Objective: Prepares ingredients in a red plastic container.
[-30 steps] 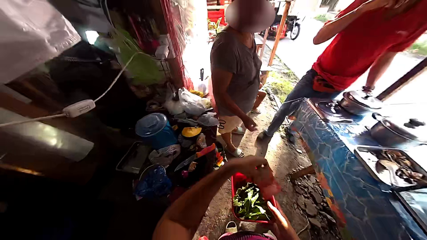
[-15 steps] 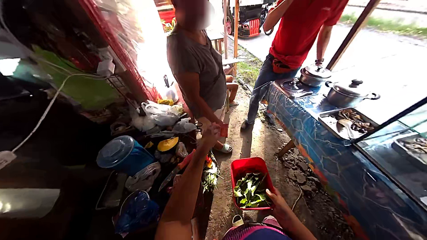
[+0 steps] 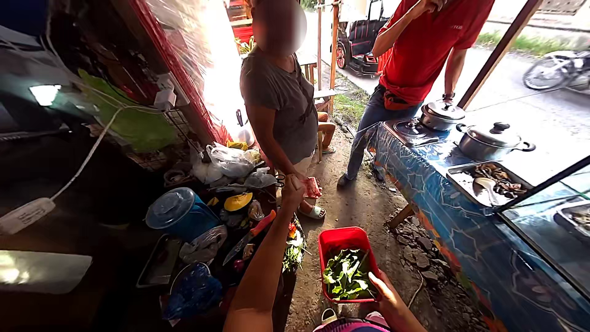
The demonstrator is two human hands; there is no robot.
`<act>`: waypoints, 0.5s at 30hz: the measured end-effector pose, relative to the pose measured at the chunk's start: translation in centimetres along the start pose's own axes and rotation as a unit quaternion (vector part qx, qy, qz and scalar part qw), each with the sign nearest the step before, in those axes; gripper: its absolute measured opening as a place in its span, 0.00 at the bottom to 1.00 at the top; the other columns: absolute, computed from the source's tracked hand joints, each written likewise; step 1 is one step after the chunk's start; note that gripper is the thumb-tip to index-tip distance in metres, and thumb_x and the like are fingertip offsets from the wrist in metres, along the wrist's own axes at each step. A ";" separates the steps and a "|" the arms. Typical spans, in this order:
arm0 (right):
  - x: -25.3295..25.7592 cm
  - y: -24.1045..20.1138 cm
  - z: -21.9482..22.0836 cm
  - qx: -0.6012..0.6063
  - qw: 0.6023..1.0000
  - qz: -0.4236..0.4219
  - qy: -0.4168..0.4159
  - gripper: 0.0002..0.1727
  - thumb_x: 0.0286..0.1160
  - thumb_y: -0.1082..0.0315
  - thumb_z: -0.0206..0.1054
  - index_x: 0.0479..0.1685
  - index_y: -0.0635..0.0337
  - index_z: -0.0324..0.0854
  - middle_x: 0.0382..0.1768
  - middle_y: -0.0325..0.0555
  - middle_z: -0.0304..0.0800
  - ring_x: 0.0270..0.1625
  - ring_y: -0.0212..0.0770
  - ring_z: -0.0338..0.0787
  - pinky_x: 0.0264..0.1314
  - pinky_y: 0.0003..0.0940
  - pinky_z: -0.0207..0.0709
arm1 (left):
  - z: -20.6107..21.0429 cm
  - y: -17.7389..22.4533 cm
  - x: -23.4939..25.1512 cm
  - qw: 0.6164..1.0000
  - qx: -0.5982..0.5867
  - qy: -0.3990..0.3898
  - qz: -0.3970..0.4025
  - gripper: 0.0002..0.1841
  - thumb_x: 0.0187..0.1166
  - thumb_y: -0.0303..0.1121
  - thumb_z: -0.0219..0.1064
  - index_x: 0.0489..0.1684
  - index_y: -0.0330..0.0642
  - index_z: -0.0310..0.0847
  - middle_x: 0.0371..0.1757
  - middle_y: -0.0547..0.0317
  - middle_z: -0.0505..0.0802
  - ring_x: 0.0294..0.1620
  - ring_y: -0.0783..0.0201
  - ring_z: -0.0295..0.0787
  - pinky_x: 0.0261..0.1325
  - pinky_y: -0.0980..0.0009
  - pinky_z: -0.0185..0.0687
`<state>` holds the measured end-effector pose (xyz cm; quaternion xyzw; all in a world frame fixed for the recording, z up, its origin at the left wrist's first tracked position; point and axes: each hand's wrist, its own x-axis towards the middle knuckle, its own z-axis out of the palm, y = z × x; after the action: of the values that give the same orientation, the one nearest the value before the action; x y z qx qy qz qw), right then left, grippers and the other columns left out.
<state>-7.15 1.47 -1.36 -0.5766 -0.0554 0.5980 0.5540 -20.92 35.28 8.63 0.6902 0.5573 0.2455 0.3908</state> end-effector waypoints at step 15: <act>0.5 0.5 0.1 -0.015 1.000 0.004 -0.019 0.33 0.91 0.57 0.55 0.91 0.49 0.48 0.61 0.64 0.84 0.47 0.58 0.94 0.39 0.51 0.89 | 0.3 -0.4 -0.6 0.995 0.086 0.045 -0.002 0.38 0.76 0.30 0.72 0.87 0.34 0.56 0.68 0.31 0.86 0.68 0.40 0.86 0.73 0.46 0.78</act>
<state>-7.37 1.66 -1.99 -0.5735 -0.0723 0.6100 0.5420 -21.09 34.67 8.18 0.7081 0.5951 0.2269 0.3048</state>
